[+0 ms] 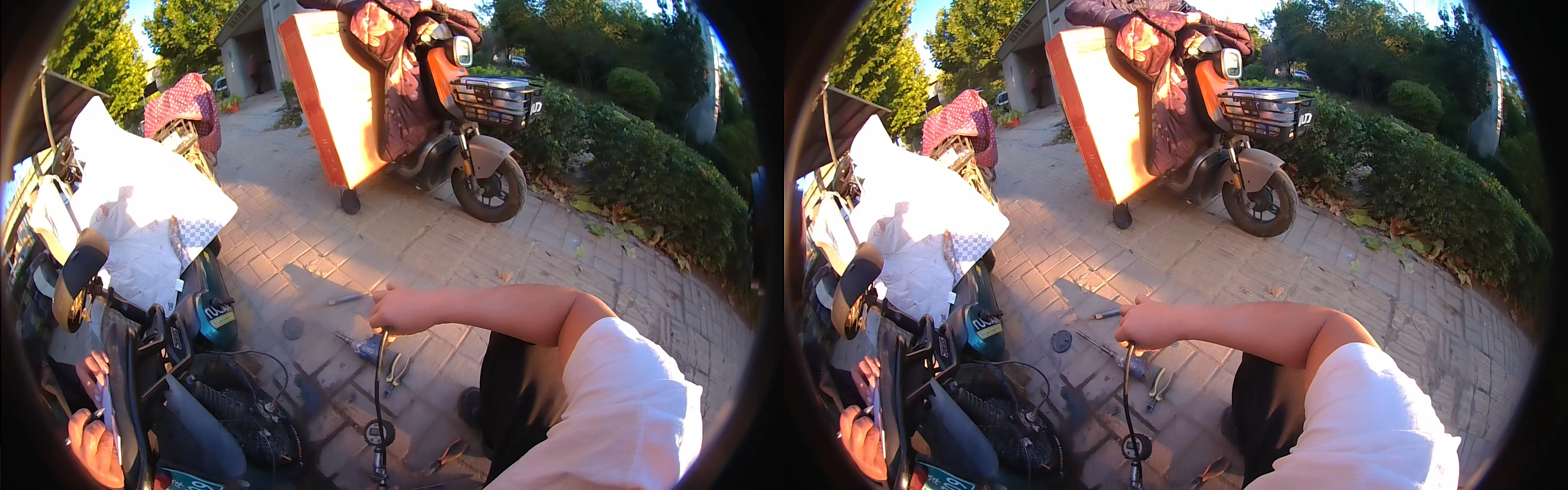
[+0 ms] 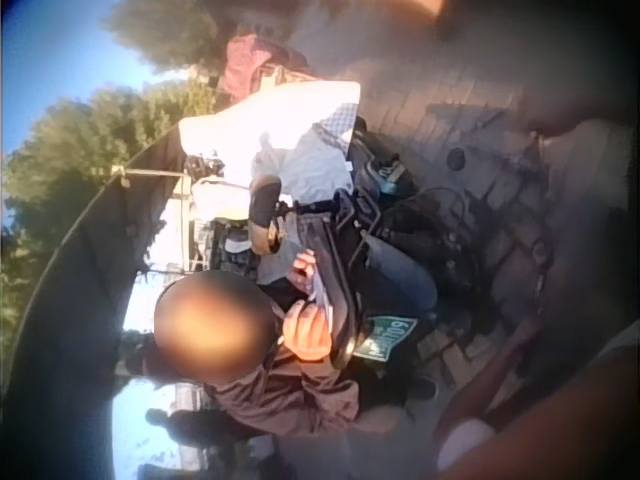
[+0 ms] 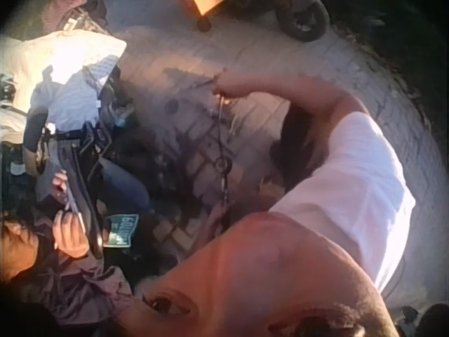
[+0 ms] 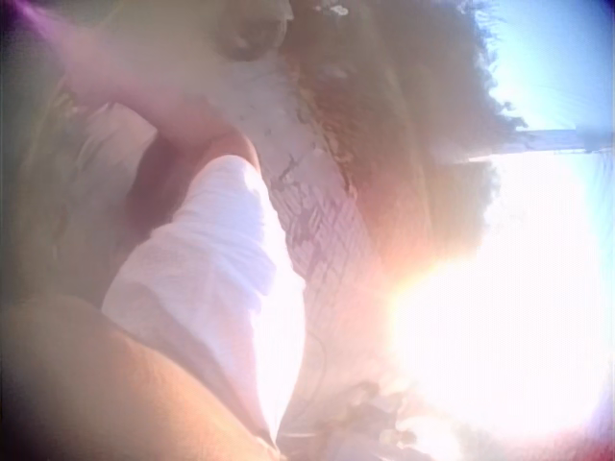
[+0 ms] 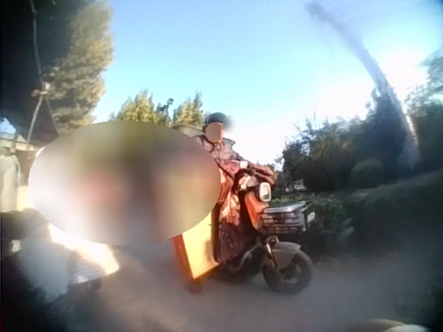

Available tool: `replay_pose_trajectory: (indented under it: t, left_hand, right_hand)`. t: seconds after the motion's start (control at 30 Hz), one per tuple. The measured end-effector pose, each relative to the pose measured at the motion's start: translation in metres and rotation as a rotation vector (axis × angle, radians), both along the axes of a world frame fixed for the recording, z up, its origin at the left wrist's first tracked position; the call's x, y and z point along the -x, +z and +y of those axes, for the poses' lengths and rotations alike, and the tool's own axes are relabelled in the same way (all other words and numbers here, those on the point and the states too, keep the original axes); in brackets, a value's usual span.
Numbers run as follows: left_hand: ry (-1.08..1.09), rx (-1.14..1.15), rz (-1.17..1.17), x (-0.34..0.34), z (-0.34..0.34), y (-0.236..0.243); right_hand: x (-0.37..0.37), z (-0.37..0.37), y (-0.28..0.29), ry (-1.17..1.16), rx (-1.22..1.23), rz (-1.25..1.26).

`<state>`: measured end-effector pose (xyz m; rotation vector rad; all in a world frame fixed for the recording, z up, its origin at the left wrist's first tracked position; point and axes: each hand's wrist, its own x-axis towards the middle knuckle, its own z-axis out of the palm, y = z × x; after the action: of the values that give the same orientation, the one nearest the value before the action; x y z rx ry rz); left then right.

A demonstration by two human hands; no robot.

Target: The person works on the rear wheel of a scooter, using a wrench and screwdriver to adjust components near the tire. They then use a tire inflator to add air to the tire and check the pressure.

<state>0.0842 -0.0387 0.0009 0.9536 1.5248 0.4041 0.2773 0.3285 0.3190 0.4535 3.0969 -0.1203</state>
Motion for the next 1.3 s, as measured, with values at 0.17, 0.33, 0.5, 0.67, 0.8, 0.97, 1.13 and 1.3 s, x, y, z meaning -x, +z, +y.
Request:
replay_pose_trajectory:
  t: [0.17, 0.33, 0.5, 0.67, 0.8, 0.97, 1.13, 1.3]
  left_hand:
    - [-0.289, -0.03, -0.009, -0.008, -0.01, -0.005]
    - [-0.472, -0.09, -0.08, -0.041, -0.007, 0.017]
    - [-0.53, -0.181, -0.275, -0.055, -0.003, 0.035]
    - [-0.317, -0.016, -0.356, -0.045, 0.019, 0.07]
    - [-0.115, -0.324, -0.05, -0.016, 0.048, 0.149]
    - [-0.191, -0.617, 0.307, 0.02, 0.026, 0.282]
    - [0.206, -0.666, 0.149, -0.024, 0.006, 0.311]
    - [0.534, -0.275, 0.182, -0.043, 0.031, 0.262]
  right_hand:
    - [-0.005, 0.004, 0.012, -0.07, -0.175, -0.001]
    - [0.004, -0.018, 0.013, -0.184, -0.166, 0.317]
    - [0.009, -0.038, 0.02, -0.267, 0.087, 0.358]
    - [0.012, -0.056, 0.028, -0.383, 0.565, 0.222]
    - [0.033, -0.062, 0.015, -0.283, 1.033, 0.48]
    - [0.052, -0.062, 0.018, -0.392, 1.345, 0.697]
    - [0.082, -0.07, 0.02, -0.382, 1.412, 0.738]
    - [0.114, -0.066, 0.012, -0.558, 1.485, 0.553]
